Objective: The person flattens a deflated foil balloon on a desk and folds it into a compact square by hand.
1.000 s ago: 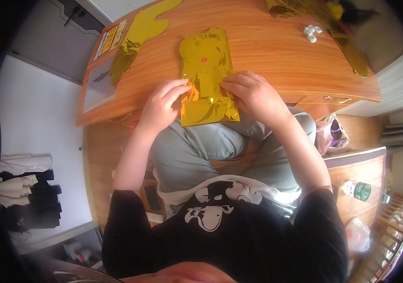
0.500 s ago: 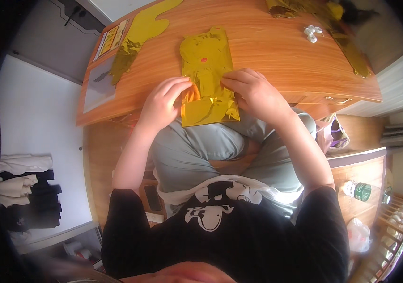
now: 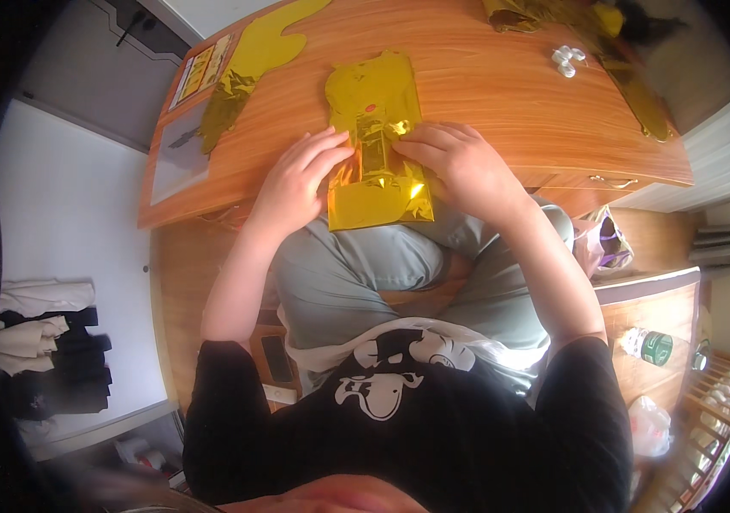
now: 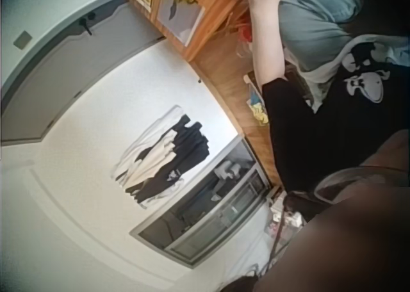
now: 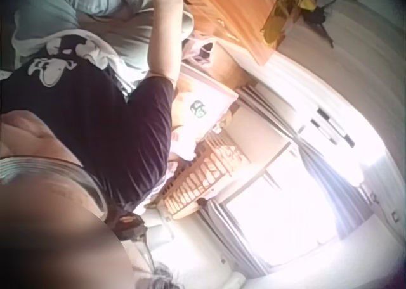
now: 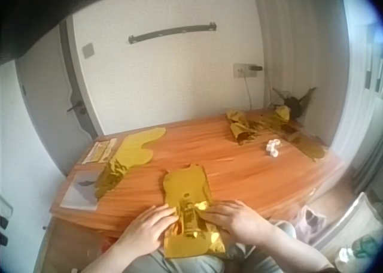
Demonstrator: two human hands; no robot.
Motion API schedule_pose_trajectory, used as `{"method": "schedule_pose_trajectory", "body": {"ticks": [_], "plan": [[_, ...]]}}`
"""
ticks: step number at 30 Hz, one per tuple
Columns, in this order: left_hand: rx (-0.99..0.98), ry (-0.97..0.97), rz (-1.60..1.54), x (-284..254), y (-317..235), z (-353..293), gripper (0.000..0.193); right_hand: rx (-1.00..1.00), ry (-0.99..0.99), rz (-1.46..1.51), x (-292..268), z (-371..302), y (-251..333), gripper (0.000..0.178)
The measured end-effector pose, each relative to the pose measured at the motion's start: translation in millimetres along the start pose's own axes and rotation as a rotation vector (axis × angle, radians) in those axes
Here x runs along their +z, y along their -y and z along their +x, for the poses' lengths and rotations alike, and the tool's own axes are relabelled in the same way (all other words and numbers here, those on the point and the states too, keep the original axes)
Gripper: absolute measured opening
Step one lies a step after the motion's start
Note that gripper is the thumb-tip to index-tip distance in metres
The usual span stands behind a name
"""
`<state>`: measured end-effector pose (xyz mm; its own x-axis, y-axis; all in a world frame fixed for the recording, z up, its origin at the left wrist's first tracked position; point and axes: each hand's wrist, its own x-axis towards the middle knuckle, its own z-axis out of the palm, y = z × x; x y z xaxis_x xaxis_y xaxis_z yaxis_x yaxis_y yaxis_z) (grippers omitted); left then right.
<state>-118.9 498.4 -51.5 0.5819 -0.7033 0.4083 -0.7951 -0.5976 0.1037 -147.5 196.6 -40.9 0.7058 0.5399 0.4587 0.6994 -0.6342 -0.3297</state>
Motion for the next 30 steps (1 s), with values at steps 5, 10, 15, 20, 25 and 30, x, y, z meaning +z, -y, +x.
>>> {"method": "schedule_pose_trajectory", "body": {"ticks": [5, 10, 15, 20, 25, 30], "plan": [[-0.010, 0.009, -0.078, -1.0, -0.5, 0.2, 0.056, 0.018, -0.016, -0.027, -0.2, 0.9, 4.9, 0.060], [-0.079, -0.023, -0.144, -4.1, -5.1, -0.4, 0.050, 0.021, -0.048, -0.031, 0.7, 2.0, 2.8, 0.054], [-0.036, -0.121, -0.162, -4.2, -6.0, 3.1, 0.044, -0.007, -0.021, -0.011, 1.0, 2.5, -1.6, 0.042], [-0.023, -0.132, -0.175, -4.6, -4.3, 4.3, 0.039, 0.013, -0.002, 0.085, -0.3, 6.7, -6.2, 0.038], [-0.100, -0.103, -0.237, -4.4, -2.8, 7.4, 0.042, 0.077, 0.033, 0.084, -0.8, 13.0, -6.4, 0.036], [-0.060, -0.061, -0.147, -8.3, -6.9, 7.1, 0.045, 0.019, 0.080, 0.007, -4.1, 15.0, 1.4, 0.044]]}}
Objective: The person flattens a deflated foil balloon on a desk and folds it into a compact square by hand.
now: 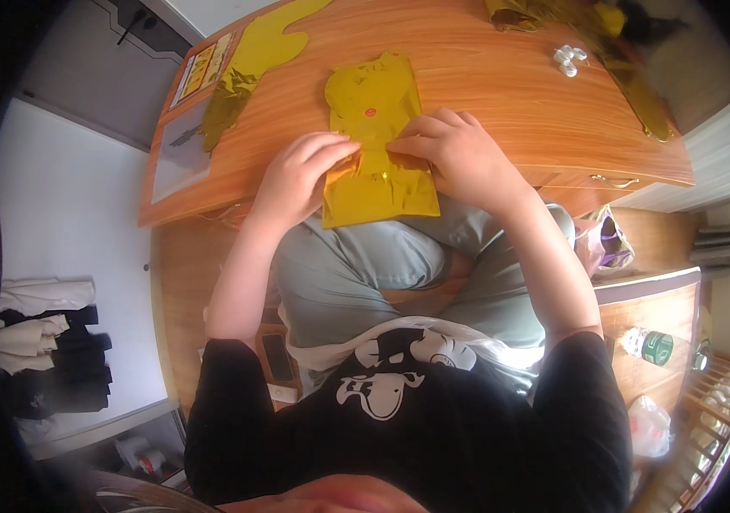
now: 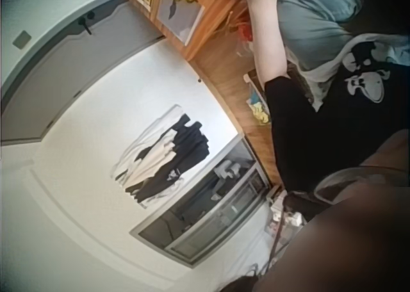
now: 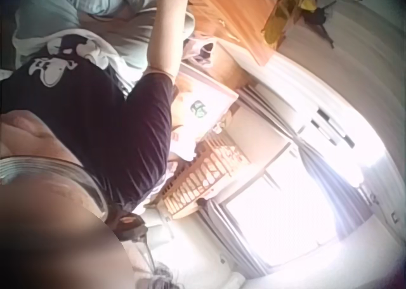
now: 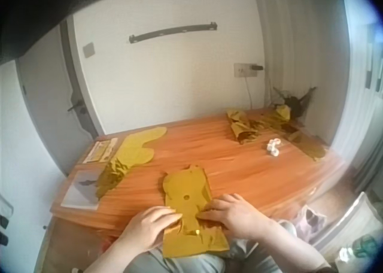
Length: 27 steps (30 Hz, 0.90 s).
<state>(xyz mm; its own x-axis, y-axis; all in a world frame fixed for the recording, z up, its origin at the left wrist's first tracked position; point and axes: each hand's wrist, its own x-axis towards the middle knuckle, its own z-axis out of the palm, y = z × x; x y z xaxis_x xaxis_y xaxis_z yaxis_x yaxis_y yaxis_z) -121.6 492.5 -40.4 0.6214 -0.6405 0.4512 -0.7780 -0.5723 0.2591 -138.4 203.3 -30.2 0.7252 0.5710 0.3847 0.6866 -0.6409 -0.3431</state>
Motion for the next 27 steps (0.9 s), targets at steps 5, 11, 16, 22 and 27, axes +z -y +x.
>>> {"method": "schedule_pose_trajectory", "body": {"ticks": [5, 11, 16, 22, 27], "plan": [[0.052, 0.003, 0.052, 0.8, -2.1, -1.8, 0.051, -0.020, 0.001, -0.082, 1.0, -9.1, 4.3, 0.047], [0.018, 0.005, 0.018, 0.7, 0.4, -1.6, 0.047, -0.021, -0.049, -0.024, 4.2, -11.1, -0.6, 0.047], [-0.026, -0.058, -0.113, 6.0, 11.6, -2.6, 0.040, 0.024, -0.085, 0.136, 4.3, -8.1, -10.2, 0.045], [-0.509, 0.226, 0.000, -6.1, 1.6, 12.0, 0.025, 0.336, -0.107, 0.124, 2.1, 9.1, -8.8, 0.024], [-0.537, -0.092, -0.334, 7.8, 2.9, 13.4, 0.024, 0.584, -0.064, 0.324, -5.3, 35.5, -9.9, 0.042]]}}
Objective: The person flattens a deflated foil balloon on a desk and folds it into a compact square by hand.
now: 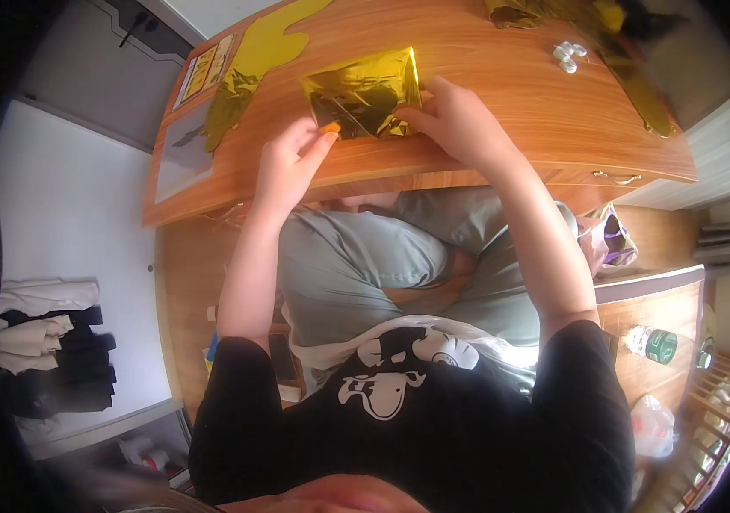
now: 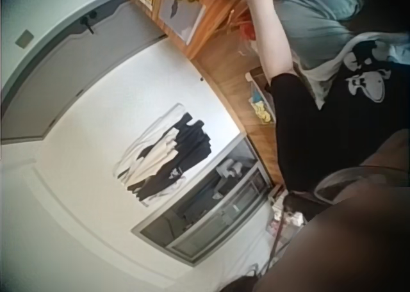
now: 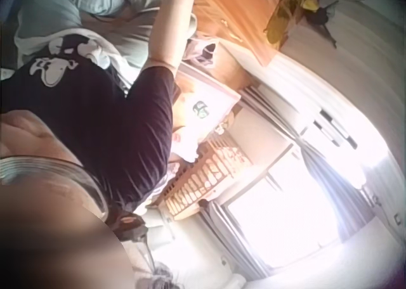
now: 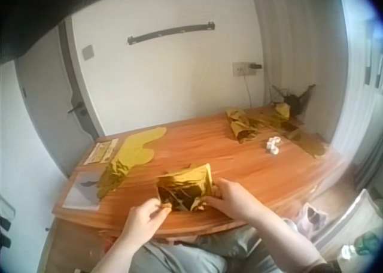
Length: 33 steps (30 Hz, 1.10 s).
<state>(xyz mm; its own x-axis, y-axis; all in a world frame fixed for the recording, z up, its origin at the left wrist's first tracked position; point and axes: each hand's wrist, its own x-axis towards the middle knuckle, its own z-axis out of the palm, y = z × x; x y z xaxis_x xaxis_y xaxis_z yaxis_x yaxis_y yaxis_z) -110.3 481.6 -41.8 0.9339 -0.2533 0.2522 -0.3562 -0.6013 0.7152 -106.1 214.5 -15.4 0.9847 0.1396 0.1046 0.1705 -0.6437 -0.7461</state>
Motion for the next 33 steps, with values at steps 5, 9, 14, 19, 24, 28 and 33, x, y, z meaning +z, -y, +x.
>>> {"method": "schedule_pose_trajectory", "body": {"ticks": [5, 9, 14, 19, 24, 28, 33], "plan": [[0.147, -0.183, -0.181, 4.0, 7.0, 2.8, 0.037, 0.019, -0.047, 0.045, 2.2, 2.1, 1.0, 0.070], [0.063, -0.125, -0.111, 1.7, 5.5, 4.7, 0.045, 0.047, -0.079, 0.013, 5.0, 2.8, 4.8, 0.081], [0.035, -0.091, -0.010, -2.6, -2.9, 10.1, 0.041, 0.084, -0.079, 0.032, 10.3, 8.9, 2.5, 0.082], [0.021, 0.004, 0.206, -7.6, -13.9, 24.7, 0.038, 0.111, -0.101, 0.005, 10.4, 12.8, 4.2, 0.081], [0.402, 0.036, 0.407, -1.3, -6.0, 53.7, 0.056, 0.129, -0.142, -0.058, 17.5, 19.8, 2.1, 0.082], [0.504, 0.207, 0.436, 11.9, 6.9, 73.6, 0.064, 0.113, -0.208, -0.113, 23.6, 24.1, -2.3, 0.082], [0.447, 0.307, 0.481, 21.3, 8.6, 78.0, 0.062, 0.134, -0.212, -0.134, 23.0, 23.9, 4.0, 0.080]]}}
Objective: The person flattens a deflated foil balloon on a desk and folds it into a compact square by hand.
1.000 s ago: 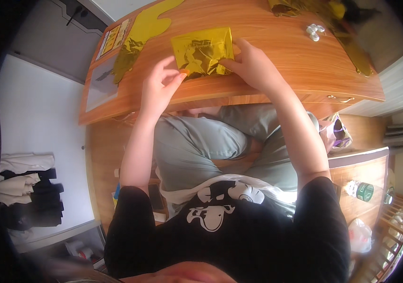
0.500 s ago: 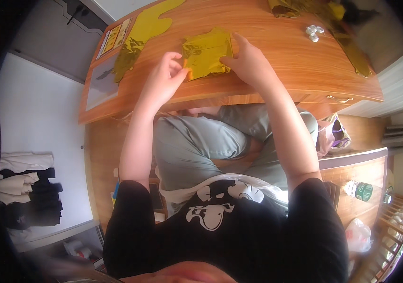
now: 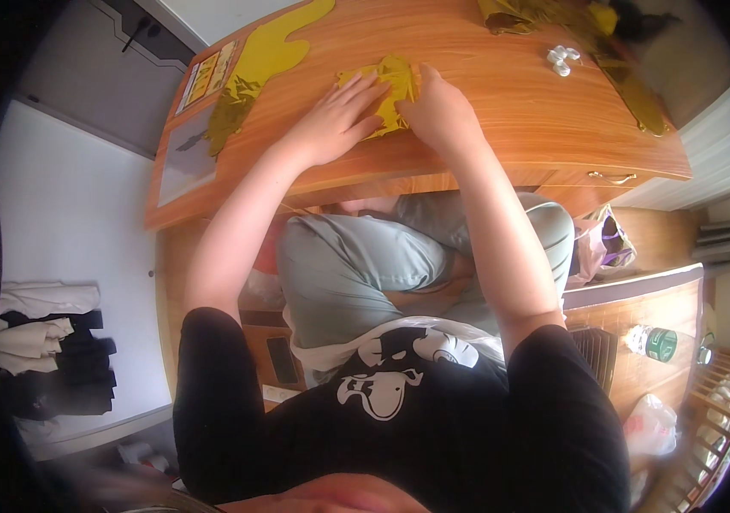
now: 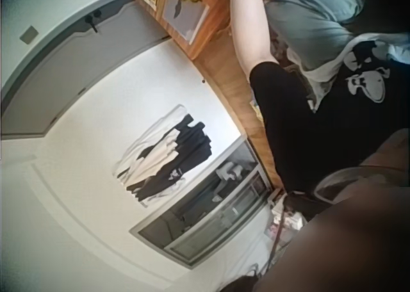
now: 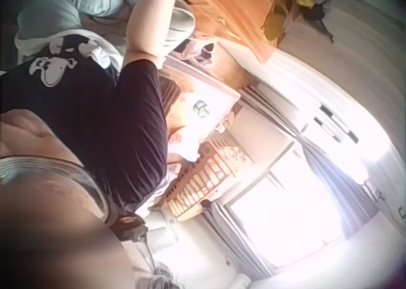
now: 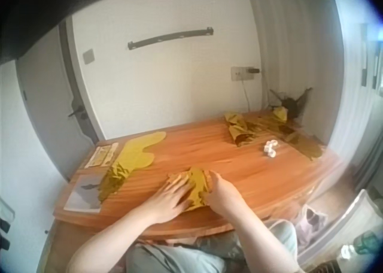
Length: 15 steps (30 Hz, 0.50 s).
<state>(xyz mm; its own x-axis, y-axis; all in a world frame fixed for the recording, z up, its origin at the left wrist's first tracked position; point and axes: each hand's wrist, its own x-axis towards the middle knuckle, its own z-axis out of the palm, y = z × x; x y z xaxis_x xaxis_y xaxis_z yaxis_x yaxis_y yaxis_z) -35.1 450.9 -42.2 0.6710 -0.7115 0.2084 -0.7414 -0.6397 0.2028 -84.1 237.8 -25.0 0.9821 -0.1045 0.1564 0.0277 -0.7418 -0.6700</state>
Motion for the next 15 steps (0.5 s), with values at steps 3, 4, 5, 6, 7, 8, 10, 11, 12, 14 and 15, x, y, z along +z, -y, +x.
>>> {"method": "schedule_pose_trajectory", "body": {"ticks": [3, 4, 5, 6, 7, 8, 10, 11, 12, 14, 15], "plan": [[-0.009, 0.042, 0.013, 0.4, -0.8, 2.0, 0.062, -0.005, -0.003, 0.000, -1.5, -2.4, -1.4, 0.078], [-0.013, 0.058, 0.027, 0.8, -1.0, 3.3, 0.063, -0.006, -0.002, 0.000, -3.9, -4.3, -2.7, 0.078], [-0.020, 0.073, 0.043, 1.2, 0.5, 2.8, 0.063, 0.013, 0.025, 0.094, -7.9, -7.8, -1.8, 0.077], [-0.024, 0.072, 0.044, 1.9, 1.8, 1.5, 0.063, 0.032, 0.053, 0.187, -10.4, -11.8, -2.1, 0.076], [-0.017, 0.070, 0.058, 2.9, 3.0, -0.1, 0.064, 0.029, 0.055, 0.189, -11.1, -17.6, -3.8, 0.076], [-0.007, 0.067, 0.070, 3.5, 2.9, -0.2, 0.064, -0.003, 0.043, 0.209, -13.1, -24.8, -7.0, 0.074], [-0.012, 0.068, 0.083, 3.4, 4.1, -0.8, 0.066, -0.036, 0.031, 0.230, -12.3, -28.1, -12.5, 0.072], [-0.010, 0.069, 0.093, 4.0, 3.7, 0.2, 0.067, -0.062, 0.021, 0.253, -10.9, -29.3, -15.8, 0.069], [-0.006, 0.071, 0.092, 4.4, 3.5, 1.0, 0.067, -0.088, 0.010, 0.277, -10.2, -30.0, -18.6, 0.067], [-0.009, 0.080, 0.105, 3.8, 3.3, 2.0, 0.070, -0.073, 0.019, 0.283, -11.4, -28.4, -20.5, 0.064], [-0.008, 0.082, 0.106, 3.5, 2.5, 2.2, 0.070, -0.061, 0.031, 0.290, -12.3, -27.5, -19.5, 0.061]]}}
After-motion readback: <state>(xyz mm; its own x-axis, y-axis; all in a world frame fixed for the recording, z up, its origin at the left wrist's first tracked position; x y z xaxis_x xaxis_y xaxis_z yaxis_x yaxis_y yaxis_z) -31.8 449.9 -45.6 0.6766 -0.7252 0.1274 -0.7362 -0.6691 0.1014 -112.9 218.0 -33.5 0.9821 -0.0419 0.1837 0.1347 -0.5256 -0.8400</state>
